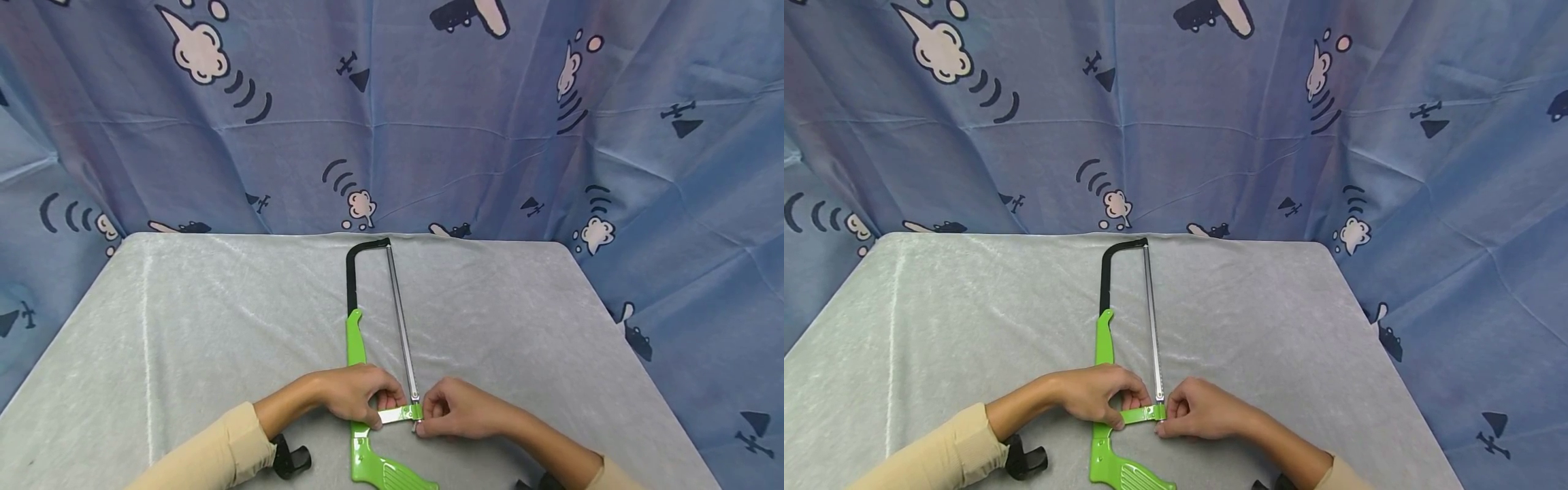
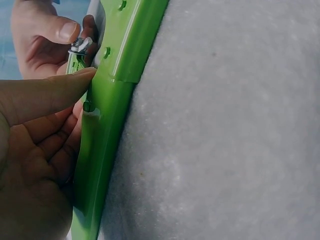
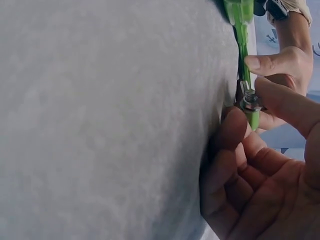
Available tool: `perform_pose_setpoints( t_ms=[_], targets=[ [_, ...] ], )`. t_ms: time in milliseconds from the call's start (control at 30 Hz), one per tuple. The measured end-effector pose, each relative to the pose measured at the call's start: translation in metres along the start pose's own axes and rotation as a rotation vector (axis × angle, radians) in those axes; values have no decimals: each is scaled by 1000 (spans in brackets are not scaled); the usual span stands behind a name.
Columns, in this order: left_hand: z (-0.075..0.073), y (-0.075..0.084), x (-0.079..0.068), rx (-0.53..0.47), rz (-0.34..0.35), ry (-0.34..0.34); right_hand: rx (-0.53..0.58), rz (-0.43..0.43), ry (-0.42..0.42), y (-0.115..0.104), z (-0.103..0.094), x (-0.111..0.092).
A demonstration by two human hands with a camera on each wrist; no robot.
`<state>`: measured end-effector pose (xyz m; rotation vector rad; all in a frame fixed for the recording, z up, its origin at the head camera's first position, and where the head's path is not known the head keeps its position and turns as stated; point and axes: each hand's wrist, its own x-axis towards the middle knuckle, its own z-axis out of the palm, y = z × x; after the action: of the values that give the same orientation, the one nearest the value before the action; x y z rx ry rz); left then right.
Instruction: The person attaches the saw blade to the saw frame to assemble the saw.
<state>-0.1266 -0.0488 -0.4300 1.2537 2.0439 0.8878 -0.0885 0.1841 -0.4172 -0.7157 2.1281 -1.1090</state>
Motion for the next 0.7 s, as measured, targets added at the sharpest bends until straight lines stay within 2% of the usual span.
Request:
perform_pose_setpoints(
  t_ms=[300, 533, 700],
  targets=[
    [0, 2, 0, 18, 3, 7, -49, -47, -13, 3, -3, -3],
    [0, 2, -1, 5, 3, 5, -81, -32, -7, -2, 0, -3],
    [1, 1, 0, -3, 18, 5, -133, -18, 26, -3, 2, -2]
  ],
)
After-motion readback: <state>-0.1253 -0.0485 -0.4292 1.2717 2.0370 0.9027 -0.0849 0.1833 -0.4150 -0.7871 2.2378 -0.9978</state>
